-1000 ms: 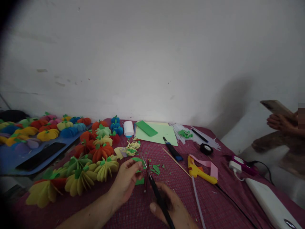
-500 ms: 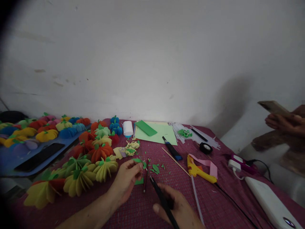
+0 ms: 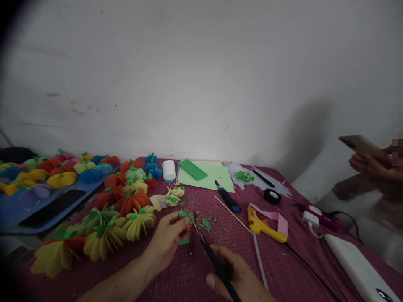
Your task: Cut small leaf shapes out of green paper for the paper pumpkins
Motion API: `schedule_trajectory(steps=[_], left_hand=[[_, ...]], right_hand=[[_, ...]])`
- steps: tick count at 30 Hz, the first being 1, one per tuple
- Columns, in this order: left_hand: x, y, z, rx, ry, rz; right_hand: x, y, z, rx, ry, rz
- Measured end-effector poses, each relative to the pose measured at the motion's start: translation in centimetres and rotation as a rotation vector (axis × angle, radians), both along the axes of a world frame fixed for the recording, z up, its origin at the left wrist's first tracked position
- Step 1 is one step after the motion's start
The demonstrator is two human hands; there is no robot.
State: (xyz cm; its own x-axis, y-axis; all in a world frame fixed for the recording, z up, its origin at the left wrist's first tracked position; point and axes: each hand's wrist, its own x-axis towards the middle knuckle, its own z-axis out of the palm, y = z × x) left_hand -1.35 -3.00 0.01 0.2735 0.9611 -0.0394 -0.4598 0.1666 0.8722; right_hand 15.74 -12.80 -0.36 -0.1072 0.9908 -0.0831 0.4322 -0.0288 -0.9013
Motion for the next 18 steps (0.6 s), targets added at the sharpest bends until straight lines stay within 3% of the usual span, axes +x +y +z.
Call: schedule_trajectory(steps=[11,18], left_hand=[[-0.06,-0.05,-0.01,0.014,0.011,-0.018],[0.02,0.18,-0.56,0.017,0.056,-0.007]], right_hand=[[-0.26,0.44,0.33,0.053,0.082,0.008],[0.18,0.53,0.29,0.057,0.02,0.063]])
